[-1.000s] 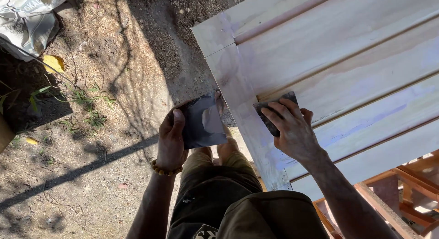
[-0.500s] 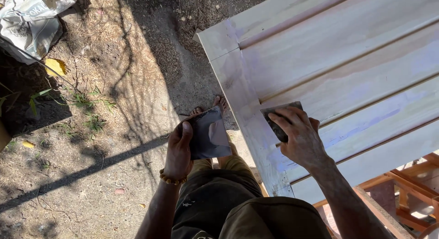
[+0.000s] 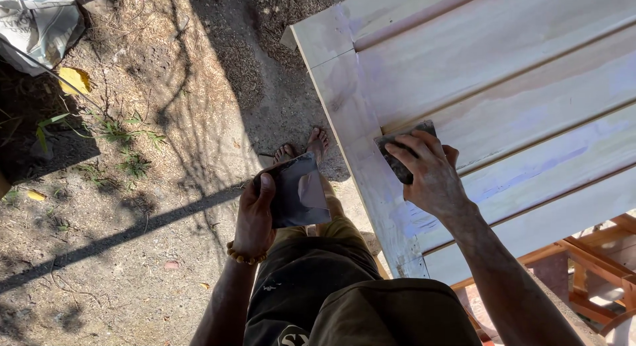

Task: Applying wood filler or putty to the seams of a wooden furniture panel using a scraper tool.

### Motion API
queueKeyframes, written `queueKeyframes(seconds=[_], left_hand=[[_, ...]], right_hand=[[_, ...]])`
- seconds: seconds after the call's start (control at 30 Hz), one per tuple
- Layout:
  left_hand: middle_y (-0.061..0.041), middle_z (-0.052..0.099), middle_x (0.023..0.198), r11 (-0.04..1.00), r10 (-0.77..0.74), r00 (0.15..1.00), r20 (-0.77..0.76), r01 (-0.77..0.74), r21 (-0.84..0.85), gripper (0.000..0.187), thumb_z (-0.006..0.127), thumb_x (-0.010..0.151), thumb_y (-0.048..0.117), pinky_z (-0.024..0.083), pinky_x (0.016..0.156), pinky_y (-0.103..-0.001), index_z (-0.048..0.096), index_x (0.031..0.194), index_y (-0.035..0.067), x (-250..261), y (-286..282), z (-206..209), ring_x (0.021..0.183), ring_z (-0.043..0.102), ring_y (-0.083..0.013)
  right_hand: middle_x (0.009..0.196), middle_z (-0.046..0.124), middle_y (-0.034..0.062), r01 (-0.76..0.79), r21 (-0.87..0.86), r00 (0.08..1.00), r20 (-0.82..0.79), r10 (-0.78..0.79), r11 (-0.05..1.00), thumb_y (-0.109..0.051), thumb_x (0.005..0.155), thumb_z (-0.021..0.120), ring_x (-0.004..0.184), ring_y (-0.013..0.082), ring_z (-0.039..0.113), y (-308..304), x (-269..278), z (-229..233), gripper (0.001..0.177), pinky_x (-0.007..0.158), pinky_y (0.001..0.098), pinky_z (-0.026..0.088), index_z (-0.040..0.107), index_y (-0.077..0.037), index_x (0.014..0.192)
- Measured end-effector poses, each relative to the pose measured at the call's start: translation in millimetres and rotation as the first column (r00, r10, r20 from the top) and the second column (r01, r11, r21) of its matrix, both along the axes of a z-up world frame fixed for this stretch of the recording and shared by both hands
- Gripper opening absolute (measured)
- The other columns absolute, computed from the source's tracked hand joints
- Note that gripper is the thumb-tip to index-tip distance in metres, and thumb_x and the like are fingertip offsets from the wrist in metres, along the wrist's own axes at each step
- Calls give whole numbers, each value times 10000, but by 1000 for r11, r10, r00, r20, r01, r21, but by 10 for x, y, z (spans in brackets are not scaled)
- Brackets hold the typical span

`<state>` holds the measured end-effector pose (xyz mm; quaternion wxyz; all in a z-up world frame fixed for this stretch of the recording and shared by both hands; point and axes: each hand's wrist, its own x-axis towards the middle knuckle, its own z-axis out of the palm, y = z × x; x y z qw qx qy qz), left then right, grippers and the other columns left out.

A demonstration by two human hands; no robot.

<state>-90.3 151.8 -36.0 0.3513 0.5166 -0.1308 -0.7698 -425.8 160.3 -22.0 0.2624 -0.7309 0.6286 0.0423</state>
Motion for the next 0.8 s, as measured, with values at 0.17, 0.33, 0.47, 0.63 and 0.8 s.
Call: queueKeyframes(seconds=[0.17,0.33,0.47,0.63,0.8], left_hand=[[-123,702,1207,999,-45,999,25,44,28,543,464,1069,411,616,871,-349,594,1370,-22,-50,40,-54,1067,703,-202],[-119,689,1201,994,-109,994,28,109,-21,552,456,1083,427,611,879,-346,596,1378,-18,-68,103,-4,1073,687,-197],[-113,702,1194,987,-143,984,106,149,-55,570,448,1072,443,604,890,-325,602,1374,-15,-1,86,-10,1072,691,-179],[-144,694,1161,996,-69,997,40,66,64,571,464,1081,430,612,847,-347,591,1371,-45,155,176,15,1006,695,-198],[-139,705,1224,995,-102,994,48,102,-2,565,431,1056,419,629,882,-367,569,1377,-25,154,121,86,1088,717,-220]], right_hand=[[1430,521,25,6,59,999,-51,-3,998,66,657,764,1422,264,390,34,-9,-85,728,1060,556,353,649,-185,1331],[1426,517,7,25,235,994,-108,0,972,85,644,750,1416,239,374,38,17,155,772,1055,551,344,633,-202,1351],[1396,534,-19,72,322,995,-91,-45,944,34,652,774,1383,218,412,-64,-42,298,764,1055,535,362,629,-216,1359],[1413,557,-19,153,225,988,-30,-150,962,49,703,717,1363,236,470,-76,-35,260,688,1033,532,418,642,-200,1340],[1400,555,8,174,237,985,-51,-166,956,59,691,684,1353,258,467,-192,-25,142,700,1005,558,422,626,-179,1346]])
